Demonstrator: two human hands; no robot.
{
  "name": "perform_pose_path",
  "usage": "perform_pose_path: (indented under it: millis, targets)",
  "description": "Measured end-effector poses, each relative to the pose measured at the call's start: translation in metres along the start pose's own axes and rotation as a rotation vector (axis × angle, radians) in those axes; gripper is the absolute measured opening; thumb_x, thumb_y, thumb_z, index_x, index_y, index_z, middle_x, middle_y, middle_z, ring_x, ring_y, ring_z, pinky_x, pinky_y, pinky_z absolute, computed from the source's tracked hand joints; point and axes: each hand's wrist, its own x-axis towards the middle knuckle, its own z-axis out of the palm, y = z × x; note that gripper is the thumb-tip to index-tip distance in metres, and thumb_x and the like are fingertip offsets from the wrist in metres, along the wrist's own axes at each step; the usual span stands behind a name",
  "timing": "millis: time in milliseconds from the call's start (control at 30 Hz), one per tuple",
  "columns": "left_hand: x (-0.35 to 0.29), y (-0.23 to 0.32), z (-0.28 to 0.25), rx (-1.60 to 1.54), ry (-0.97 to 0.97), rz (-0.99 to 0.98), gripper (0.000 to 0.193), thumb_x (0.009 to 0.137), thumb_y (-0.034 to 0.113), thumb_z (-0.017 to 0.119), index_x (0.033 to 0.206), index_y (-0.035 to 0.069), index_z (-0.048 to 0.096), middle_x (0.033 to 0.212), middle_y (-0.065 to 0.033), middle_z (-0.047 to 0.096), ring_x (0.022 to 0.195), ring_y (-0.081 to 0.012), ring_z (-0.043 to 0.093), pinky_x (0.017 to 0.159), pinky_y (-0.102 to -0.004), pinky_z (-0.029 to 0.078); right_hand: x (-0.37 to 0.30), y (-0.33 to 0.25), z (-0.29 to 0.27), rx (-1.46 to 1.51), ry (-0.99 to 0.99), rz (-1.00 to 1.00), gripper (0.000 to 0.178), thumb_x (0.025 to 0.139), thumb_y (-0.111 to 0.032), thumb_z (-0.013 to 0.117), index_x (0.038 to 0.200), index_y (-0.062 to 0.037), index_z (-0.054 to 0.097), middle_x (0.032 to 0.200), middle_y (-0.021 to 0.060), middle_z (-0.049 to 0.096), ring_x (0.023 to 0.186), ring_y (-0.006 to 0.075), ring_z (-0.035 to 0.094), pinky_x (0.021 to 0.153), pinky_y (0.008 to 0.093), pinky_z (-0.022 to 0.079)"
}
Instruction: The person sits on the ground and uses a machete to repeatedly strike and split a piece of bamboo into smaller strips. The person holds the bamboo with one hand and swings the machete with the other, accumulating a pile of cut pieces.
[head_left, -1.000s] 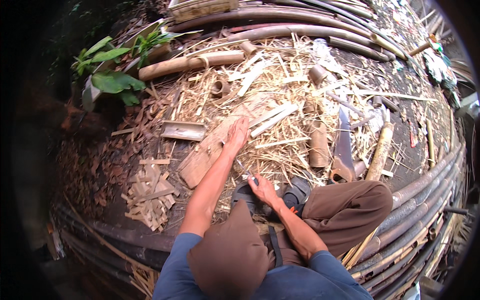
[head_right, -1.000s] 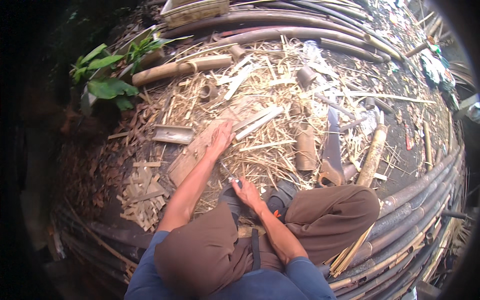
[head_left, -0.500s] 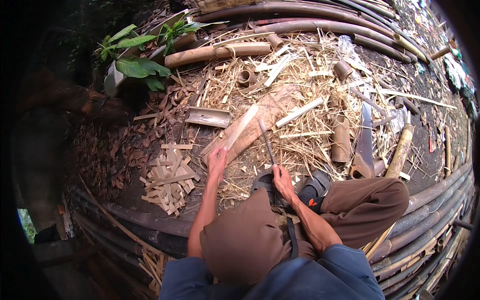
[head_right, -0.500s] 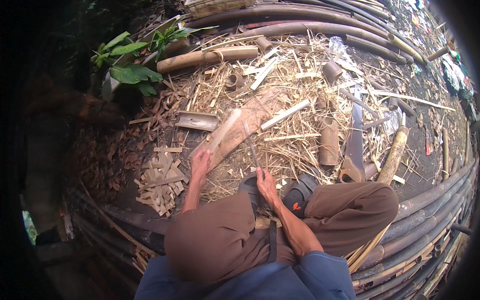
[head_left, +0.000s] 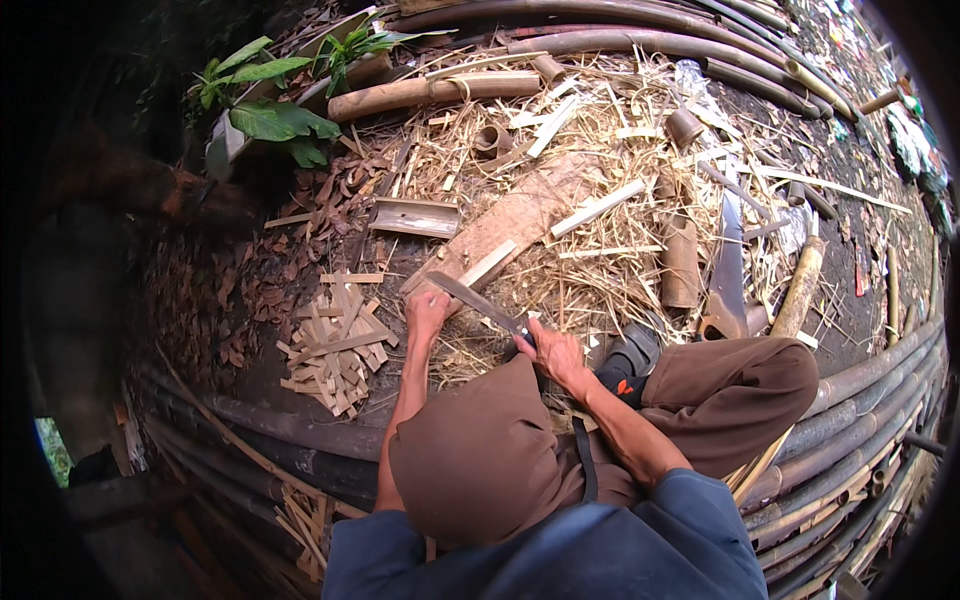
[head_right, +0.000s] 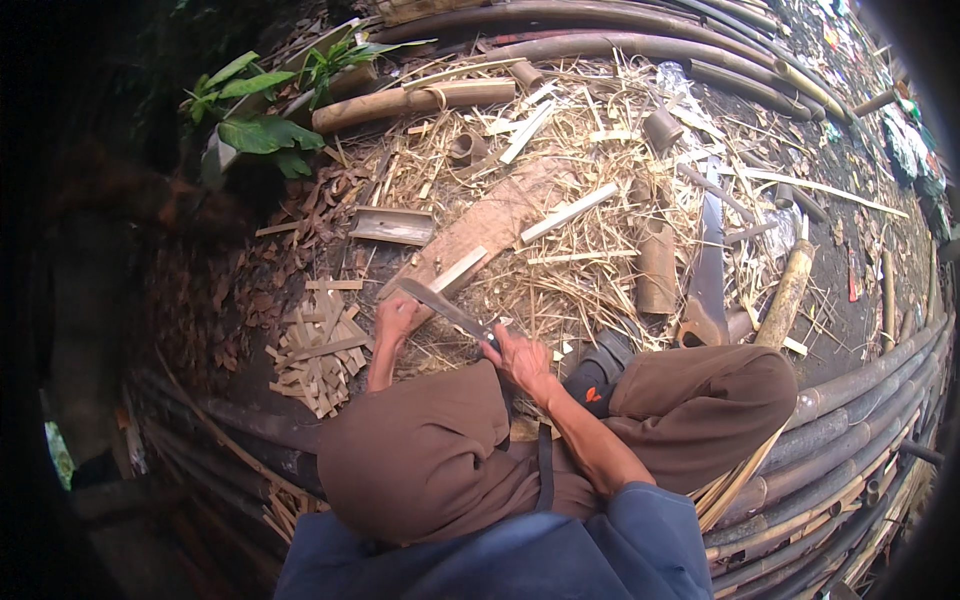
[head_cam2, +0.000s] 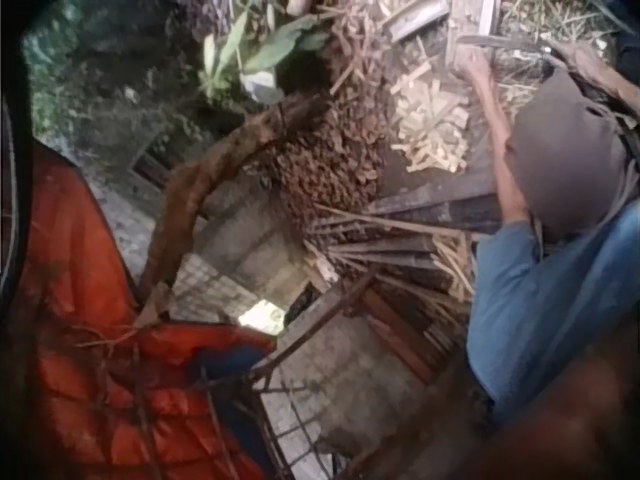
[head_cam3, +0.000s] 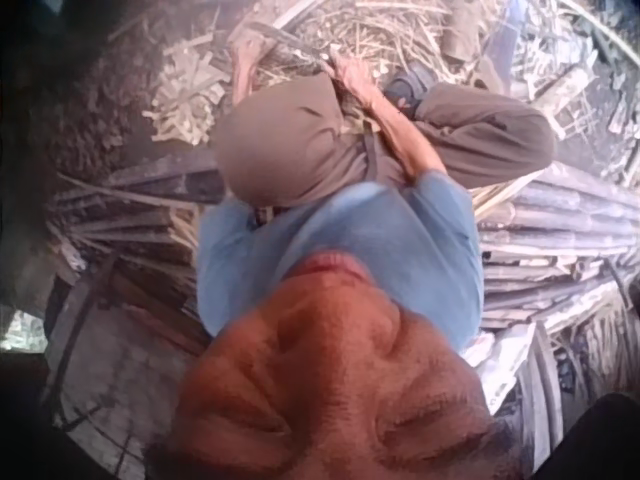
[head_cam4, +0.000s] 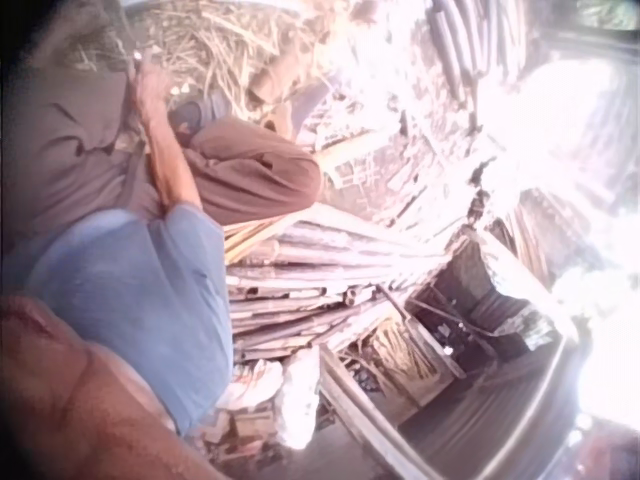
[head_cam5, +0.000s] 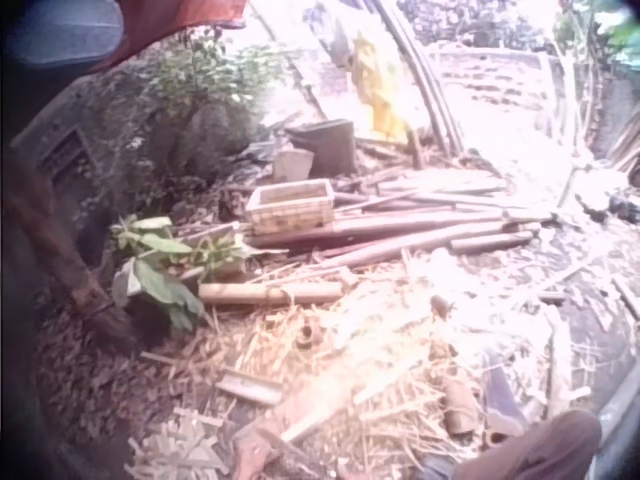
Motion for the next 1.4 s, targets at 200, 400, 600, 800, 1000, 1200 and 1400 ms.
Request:
perform_pose_path:
  millis: [200, 400, 600, 800, 1000, 1200, 1400]
  targets:
    - [0.007, 0.038, 0.002, -0.188, 0.203, 0.136, 0.04, 0.081, 0.025, 0.067, 0.111, -0.001, 0.066, 0.084, -0.0188, 0.07, 0.069, -0.0261, 0.065, 0.07, -0.0386, 0.053, 0.03, 0.05, -0.021, 0.083, 0.05, 0.3, 0.046, 0.094, -0.053, 0.048, 0.107, -0.009, 0.053, 0.082, 0.0273, 0.065, 0.08, 0.0478, 0.064, 0.071, 0.056, 0.05]
    - [0.005, 0.105, 0.028, -0.967, -0.033, 0.059, 0.034, 0.088, 0.011, 0.068, 0.119, 0.0, 0.061, 0.09, -0.004, 0.064, 0.07, -0.0106, 0.059, 0.064, -0.0253, 0.051, 0.026, 0.049, -0.011, 0.465, 0.039, 0.354, 0.057, 0.095, -0.052, 0.044, 0.11, 0.0012, 0.058, 0.096, 0.0371, 0.061, 0.098, 0.053, 0.058, 0.086, 0.0556, 0.045]
    - [0.031, 0.108, 0.041, -0.233, 0.232, 0.677, 0.02, 0.092, 0.021, 0.064, 0.095, 0.002, 0.065, 0.089, -0.0081, 0.065, 0.081, -0.0182, 0.059, 0.074, -0.0332, 0.049, 0.021, 0.034, -0.002, 0.643, -0.019, 0.412, 0.061, 0.095, -0.053, 0.044, 0.112, 0.0023, 0.061, 0.101, 0.0338, 0.063, 0.102, 0.0493, 0.059, 0.089, 0.0492, 0.044]
    - [0.019, 0.118, 0.012, -0.926, -0.163, -0.092, 0.024, 0.103, 0.03, 0.045, 0.104, 0.007, 0.054, 0.065, 0.0006, 0.045, 0.05, -0.0104, 0.042, 0.052, -0.0292, 0.043, 0.027, 0.051, 0.016, 0.62, 0.124, 0.375, 0.054, 0.094, -0.054, 0.05, 0.08, -0.0029, 0.058, 0.061, 0.0016, 0.047, 0.057, 0.0143, 0.044, 0.054, 0.0332, 0.037]
    - [-0.033, 0.119, -0.017, -0.919, -0.637, -0.113, 0.024, 0.104, 0.026, 0.041, 0.106, 0.003, 0.049, 0.063, 0.001, 0.044, 0.047, -0.0064, 0.039, 0.044, -0.0232, 0.037, 0.042, 0.021, -0.018, 0.84, 0.131, 0.298, 0.049, 0.093, -0.053, 0.057, 0.079, -0.0055, 0.055, 0.059, -0.0014, 0.045, 0.049, 0.0106, 0.043, 0.045, 0.0284, 0.034]
    - [-0.074, 0.148, -0.021, -0.507, -0.925, 0.065, 0.023, 0.102, 0.026, 0.048, 0.11, 0.005, 0.052, 0.069, 0.0025, 0.049, 0.056, -0.0058, 0.045, 0.049, -0.0219, 0.037, 0.052, -0.02, -0.086, 1.438, 0.048, 0.309, 0.037, 0.092, -0.042, 0.064, 0.091, -0.0066, 0.053, 0.063, -0.0018, 0.05, 0.047, 0.0065, 0.045, 0.04, 0.0233, 0.039]
    - [-0.064, 0.108, -0.012, -0.892, -0.82, -0.127, 0.029, 0.1, 0.019, 0.051, 0.126, 0.006, 0.047, 0.075, -0.0011, 0.051, 0.063, -0.0095, 0.048, 0.059, -0.0249, 0.044, 0.035, 0.01, -0.1, 0.698, 0.514, 0.274, 0.043, 0.089, -0.048, 0.064, 0.091, -0.0058, 0.054, 0.067, 0.0039, 0.055, 0.055, 0.0168, 0.052, 0.053, 0.0371, 0.044]
